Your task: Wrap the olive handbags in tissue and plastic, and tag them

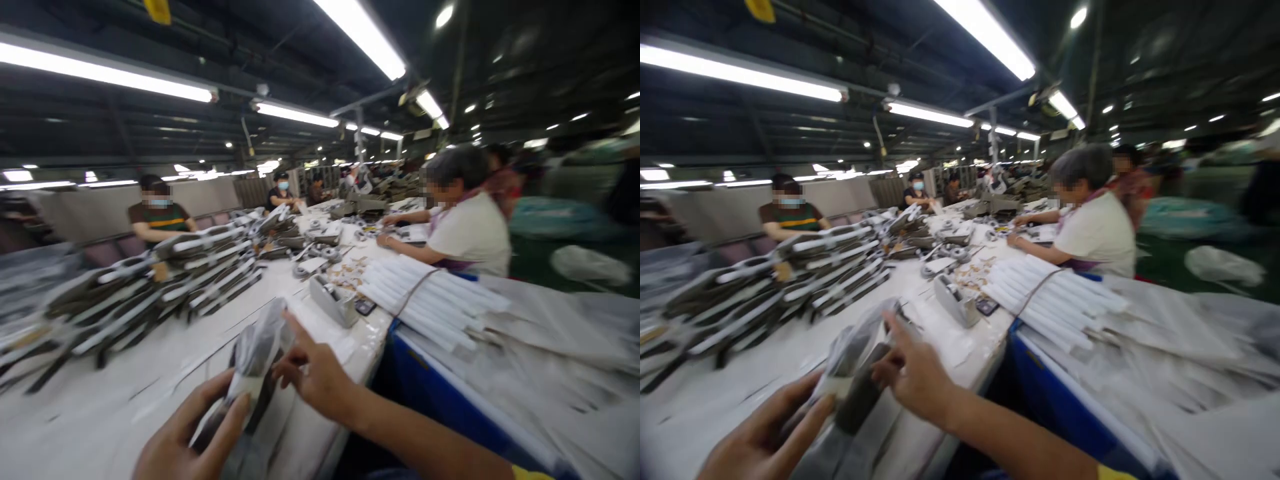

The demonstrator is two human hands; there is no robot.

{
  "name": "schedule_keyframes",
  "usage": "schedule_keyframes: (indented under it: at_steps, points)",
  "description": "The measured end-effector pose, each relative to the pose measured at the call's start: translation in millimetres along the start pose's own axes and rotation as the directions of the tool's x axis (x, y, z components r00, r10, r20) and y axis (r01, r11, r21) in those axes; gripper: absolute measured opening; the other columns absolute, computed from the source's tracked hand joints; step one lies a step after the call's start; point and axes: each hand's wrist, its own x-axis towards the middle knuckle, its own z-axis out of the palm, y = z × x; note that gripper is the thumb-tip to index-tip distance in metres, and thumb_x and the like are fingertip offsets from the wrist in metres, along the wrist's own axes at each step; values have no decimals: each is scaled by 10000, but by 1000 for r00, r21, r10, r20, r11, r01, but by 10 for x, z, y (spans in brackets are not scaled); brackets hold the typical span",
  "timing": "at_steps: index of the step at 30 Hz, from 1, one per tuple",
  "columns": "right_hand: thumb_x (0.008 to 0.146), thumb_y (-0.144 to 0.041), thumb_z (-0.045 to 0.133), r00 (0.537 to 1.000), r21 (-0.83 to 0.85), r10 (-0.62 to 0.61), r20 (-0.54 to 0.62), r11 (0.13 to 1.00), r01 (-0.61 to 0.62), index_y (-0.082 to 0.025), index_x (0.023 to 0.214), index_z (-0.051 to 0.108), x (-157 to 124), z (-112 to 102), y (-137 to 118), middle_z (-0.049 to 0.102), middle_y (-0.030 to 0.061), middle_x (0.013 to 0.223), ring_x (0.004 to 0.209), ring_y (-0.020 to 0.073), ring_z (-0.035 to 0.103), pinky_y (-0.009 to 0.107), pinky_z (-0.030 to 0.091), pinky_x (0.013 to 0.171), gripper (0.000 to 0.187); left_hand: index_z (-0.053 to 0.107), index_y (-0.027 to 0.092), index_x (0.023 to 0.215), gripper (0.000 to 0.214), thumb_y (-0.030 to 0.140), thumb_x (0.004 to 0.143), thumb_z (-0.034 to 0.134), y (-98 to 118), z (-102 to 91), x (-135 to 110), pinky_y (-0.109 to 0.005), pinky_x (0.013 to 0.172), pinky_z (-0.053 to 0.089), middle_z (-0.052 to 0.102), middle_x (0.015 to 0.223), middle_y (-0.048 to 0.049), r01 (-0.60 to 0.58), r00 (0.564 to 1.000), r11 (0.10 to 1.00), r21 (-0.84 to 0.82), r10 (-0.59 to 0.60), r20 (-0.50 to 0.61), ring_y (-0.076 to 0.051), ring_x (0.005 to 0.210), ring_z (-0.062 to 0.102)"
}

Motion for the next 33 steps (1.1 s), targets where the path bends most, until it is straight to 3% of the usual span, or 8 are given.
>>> schedule_keyframes:
  at_steps: [2,6,13,18,21,24,30,33]
  points:
    - [915,-351,601,997,141,71,-40,988,-64,-271,1566,128,-73,-19,-143,728,-2,839,709,158,692,337,572,772,808,714,280,1044,397,567,770,709,15,-106,-34,-311,804,552,741,979,7,62,997,998,28,-63,49,-239,928,688]
    - [872,-408,676,994,317,113,-3,942,-106,-310,1565,25,-81,8,-291,700,1,913,807,164,678,342,563,791,956,699,276,1064,288,429,820,683,92,-106,-16,-296,876,516,727,1033,13,-16,999,1000,24,15,36,-197,971,667]
    - [831,-441,703,985,290,174,-5,943,-165,-327,1567,58,-46,187,-369,656,72,1200,992,227,667,415,551,895,986,679,238,1101,283,249,819,661,171,16,-152,-306,903,509,706,1066,-25,-193,978,976,106,200,-65,-189,1000,646]
    - [824,-418,685,987,213,140,-80,970,-121,-297,1567,147,4,215,-404,526,81,1410,1255,257,534,438,430,1079,926,662,214,1123,292,237,833,638,147,49,-199,-307,929,502,694,1101,-49,-253,960,960,122,265,-89,-198,1042,635]
    - [810,-405,699,986,203,148,-71,970,-131,-292,1560,188,27,223,-405,555,70,1361,1269,260,511,441,420,1085,915,639,209,1169,319,293,862,622,188,4,-215,-318,947,493,680,1153,-63,-164,986,986,41,165,-10,-216,1070,629]
    - [815,-413,716,991,308,130,-11,944,-120,-291,1544,233,38,229,-386,622,57,1210,1135,238,589,402,489,999,884,641,198,1157,343,400,882,602,269,-70,-198,-317,921,504,679,1164,-67,-15,997,990,-137,24,70,-238,1065,635]
    - [905,-513,605,971,578,-11,240,805,-134,-287,1563,128,-5,113,-270,640,9,914,763,149,650,332,569,755,844,692,183,1024,435,551,792,684,404,-151,-124,-238,677,495,716,888,-29,224,974,961,-162,-215,67,-187,788,631]
    - [927,-470,592,959,465,-52,279,881,-88,-272,1551,203,-78,-73,-116,668,14,902,751,149,676,329,568,745,762,683,160,1037,487,542,740,741,407,-163,-108,-217,634,493,695,819,-27,326,944,886,-329,-326,55,-164,718,609]
